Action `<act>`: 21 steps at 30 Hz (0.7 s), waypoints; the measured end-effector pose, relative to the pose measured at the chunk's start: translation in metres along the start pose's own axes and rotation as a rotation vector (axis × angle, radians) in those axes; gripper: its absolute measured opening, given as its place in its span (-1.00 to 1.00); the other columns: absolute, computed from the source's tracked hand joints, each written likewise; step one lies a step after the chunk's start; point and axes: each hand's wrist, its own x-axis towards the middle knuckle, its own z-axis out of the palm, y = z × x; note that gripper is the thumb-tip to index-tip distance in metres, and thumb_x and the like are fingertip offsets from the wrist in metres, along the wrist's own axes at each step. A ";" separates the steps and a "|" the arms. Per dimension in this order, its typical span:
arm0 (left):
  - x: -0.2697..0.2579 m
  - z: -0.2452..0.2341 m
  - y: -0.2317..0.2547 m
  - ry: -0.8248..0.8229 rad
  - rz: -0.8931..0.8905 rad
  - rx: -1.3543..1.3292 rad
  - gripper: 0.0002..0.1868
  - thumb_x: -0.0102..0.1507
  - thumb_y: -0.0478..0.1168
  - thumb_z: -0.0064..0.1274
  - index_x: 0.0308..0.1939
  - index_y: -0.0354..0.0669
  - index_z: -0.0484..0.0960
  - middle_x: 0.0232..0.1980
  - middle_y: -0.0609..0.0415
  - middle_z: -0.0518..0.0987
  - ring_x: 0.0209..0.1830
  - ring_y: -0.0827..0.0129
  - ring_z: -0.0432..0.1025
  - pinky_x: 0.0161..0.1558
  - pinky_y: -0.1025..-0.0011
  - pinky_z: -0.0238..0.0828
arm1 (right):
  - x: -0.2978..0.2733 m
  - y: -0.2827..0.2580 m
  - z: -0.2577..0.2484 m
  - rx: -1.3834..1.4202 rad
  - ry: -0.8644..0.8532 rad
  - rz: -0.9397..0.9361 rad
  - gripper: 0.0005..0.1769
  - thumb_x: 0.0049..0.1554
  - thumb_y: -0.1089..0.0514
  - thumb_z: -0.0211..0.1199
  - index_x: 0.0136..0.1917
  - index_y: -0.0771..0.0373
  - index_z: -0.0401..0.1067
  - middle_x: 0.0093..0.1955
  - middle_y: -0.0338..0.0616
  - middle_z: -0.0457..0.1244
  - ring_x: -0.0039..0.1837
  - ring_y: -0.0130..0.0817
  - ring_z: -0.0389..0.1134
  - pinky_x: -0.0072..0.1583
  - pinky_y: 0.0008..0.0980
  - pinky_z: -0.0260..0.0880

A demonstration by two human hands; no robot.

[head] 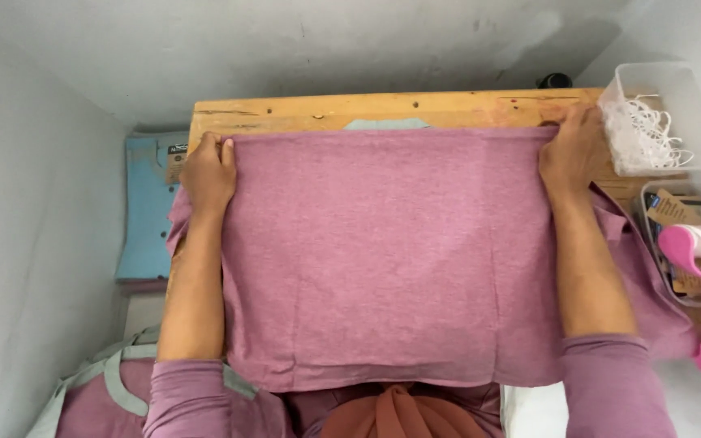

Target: The person cleans a shirt using a lint roller on a wooden table. They roll the tool across the sleeves, the back panel, and the collar, flipping and smoothing the garment as they work.

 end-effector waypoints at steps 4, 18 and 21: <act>-0.002 0.000 -0.002 0.068 0.069 -0.044 -0.79 0.47 -0.09 -0.08 -0.22 -0.05 0.44 -0.35 0.14 0.57 -0.39 0.16 0.43 -0.42 0.12 0.21 | -0.013 -0.016 -0.025 0.418 0.279 -0.410 -0.70 0.45 0.20 -0.04 -0.05 0.40 0.40 -0.05 0.12 0.16 0.01 0.04 0.20 0.09 -0.01 0.19; 0.042 -0.024 0.023 -0.611 -0.302 0.213 -0.55 0.47 0.08 -0.30 0.19 -0.19 0.38 0.16 -0.24 0.53 0.14 -0.20 0.43 0.02 -0.11 0.35 | -0.067 0.033 -0.109 -0.036 -0.339 -0.409 -0.52 0.22 0.21 0.01 0.36 0.42 0.36 0.54 0.20 0.18 0.62 0.11 0.10 0.43 0.12 0.23; 0.020 -0.002 0.004 -0.299 -0.139 0.112 -0.69 0.45 -0.01 -0.20 -0.01 -0.14 0.51 -0.11 -0.15 0.64 -0.07 -0.17 0.49 -0.11 -0.13 0.37 | -0.129 0.146 -0.090 0.201 0.129 -0.599 -0.64 0.11 0.53 0.07 0.07 0.46 0.61 0.29 0.23 0.43 0.35 0.21 0.44 0.42 0.03 0.37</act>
